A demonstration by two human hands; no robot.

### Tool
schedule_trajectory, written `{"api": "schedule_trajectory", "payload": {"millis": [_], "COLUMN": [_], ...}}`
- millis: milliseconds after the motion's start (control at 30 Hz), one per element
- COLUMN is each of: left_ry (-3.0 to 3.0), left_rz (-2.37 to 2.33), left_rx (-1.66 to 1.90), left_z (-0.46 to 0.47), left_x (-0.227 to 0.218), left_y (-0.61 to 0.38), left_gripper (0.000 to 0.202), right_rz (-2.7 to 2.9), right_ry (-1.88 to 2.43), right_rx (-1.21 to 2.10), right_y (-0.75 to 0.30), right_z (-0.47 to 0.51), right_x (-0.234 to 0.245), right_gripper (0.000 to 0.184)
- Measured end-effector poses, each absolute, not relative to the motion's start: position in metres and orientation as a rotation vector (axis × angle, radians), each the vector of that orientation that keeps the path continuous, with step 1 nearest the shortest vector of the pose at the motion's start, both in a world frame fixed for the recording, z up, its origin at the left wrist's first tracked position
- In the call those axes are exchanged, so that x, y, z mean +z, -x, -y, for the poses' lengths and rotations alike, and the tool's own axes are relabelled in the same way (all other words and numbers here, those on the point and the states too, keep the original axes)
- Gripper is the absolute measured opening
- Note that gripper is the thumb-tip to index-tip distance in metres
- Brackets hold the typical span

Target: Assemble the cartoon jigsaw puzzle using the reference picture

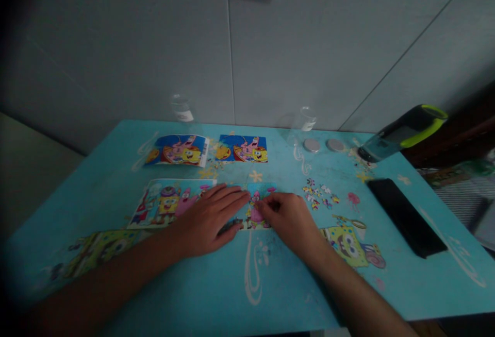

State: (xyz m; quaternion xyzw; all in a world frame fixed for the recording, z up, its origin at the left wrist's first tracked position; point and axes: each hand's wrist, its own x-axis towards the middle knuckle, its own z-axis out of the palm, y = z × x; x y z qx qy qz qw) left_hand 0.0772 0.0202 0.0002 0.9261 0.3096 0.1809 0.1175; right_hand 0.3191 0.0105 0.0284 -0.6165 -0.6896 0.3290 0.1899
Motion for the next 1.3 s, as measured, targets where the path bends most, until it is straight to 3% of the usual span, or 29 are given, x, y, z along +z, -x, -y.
{"api": "schedule_trajectory", "payload": {"millis": [367, 733, 1033, 1300], "left_ry": [-2.698, -2.710, -2.723, -2.722], "left_rz": [-0.922, -0.897, -0.890, -0.901], "left_rx": [0.515, 0.559, 0.542, 0.525], "left_z": [-0.020, -0.019, -0.020, -0.019], "left_x": [-0.001, 0.000, 0.002, 0.001], "left_y": [-0.078, -0.077, -0.078, -0.078], "left_gripper": [0.057, 0.045, 0.050, 0.053], "right_rz": [1.939, 2.071, 2.250, 2.383], "right_ry": [1.679, 1.751, 1.395, 1.275], "right_rx": [0.980, 0.752, 0.728, 0.545], "right_y": [-0.318, -0.307, -0.323, -0.327], "right_z": [-0.009, -0.005, 0.002, 0.005], "right_x": [0.025, 0.029, 0.023, 0.020], "right_gripper": [0.035, 0.030, 0.016, 0.016]}}
